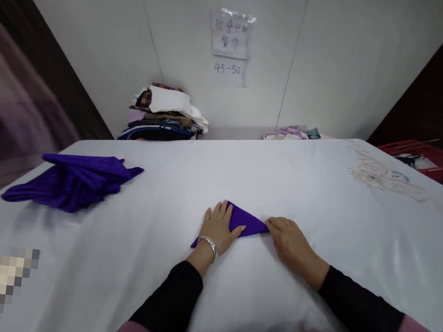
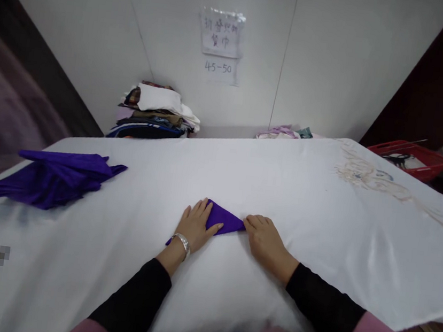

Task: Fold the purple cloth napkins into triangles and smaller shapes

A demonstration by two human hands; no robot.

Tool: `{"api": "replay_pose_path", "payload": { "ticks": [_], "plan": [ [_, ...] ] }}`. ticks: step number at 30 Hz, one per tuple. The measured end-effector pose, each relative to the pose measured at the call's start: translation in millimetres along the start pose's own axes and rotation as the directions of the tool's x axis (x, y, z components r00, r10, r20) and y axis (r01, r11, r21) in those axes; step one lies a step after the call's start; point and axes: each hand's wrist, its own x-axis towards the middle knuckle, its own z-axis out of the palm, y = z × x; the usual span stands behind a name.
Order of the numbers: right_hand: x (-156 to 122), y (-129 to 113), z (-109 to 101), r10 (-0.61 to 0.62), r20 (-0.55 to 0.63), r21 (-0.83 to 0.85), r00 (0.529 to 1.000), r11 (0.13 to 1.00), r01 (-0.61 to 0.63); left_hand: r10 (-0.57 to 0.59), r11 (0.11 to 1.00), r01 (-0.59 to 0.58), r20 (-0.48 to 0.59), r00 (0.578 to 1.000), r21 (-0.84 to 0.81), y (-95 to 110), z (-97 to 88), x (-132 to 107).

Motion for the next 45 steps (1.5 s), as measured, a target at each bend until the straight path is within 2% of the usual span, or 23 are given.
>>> {"api": "replay_pose_path", "payload": {
  "ticks": [3, 6, 9, 12, 17, 22, 31, 38, 45],
  "plan": [
    [9.5, -15.7, -11.8, -0.059, -0.040, 0.061, 0.997, 0.996, 0.061, 0.001, 1.000, -0.001, -0.008, 1.000, -0.005, 0.3, -0.1, -0.7],
    [30.9, -36.0, -15.1, -0.115, 0.005, 0.200, 0.993, 0.973, 0.111, 0.000, 1.000, 0.000, 0.003, 1.000, -0.004, -0.2, -2.1, -1.1],
    [54.1, -48.1, -3.7, -0.142, 0.074, 0.329, 0.987, 0.938, 0.110, 0.011, 1.000, -0.012, 0.031, 0.999, 0.004, -1.6, -3.4, -1.4],
    [65.2, -47.0, 14.7, -0.141, 0.154, 0.383, 0.978, 0.921, 0.073, 0.028, 0.999, -0.029, 0.036, 0.999, 0.018, -2.8, -2.1, -1.9],
    [54.8, -33.7, 31.0, -0.103, 0.190, 0.321, 0.976, 0.946, 0.038, 0.025, 1.000, -0.025, 0.011, 1.000, 0.001, -2.5, 1.4, -2.3],
    [42.5, -27.1, 31.6, -0.081, 0.165, 0.259, 0.983, 0.965, 0.036, 0.011, 1.000, -0.011, 0.011, 1.000, -0.005, -0.6, 0.0, -2.3],
    [40.0, -26.9, 36.2, -0.091, 0.110, 0.235, 0.990, 0.970, 0.063, 0.007, 1.000, -0.007, -0.003, 1.000, 0.007, 0.1, -1.7, -5.3],
    [40.0, -26.6, 36.9, -0.086, 0.110, 0.207, 0.990, 0.976, 0.062, -0.121, 0.992, 0.121, -0.013, 0.993, 0.019, -13.1, -5.1, -19.0],
    [40.2, -27.5, 36.1, -0.077, 0.124, 0.198, 0.989, 0.979, 0.051, -0.262, 0.964, 0.261, 0.025, 0.965, 0.046, -38.0, -15.2, -51.3]
  ]
}}
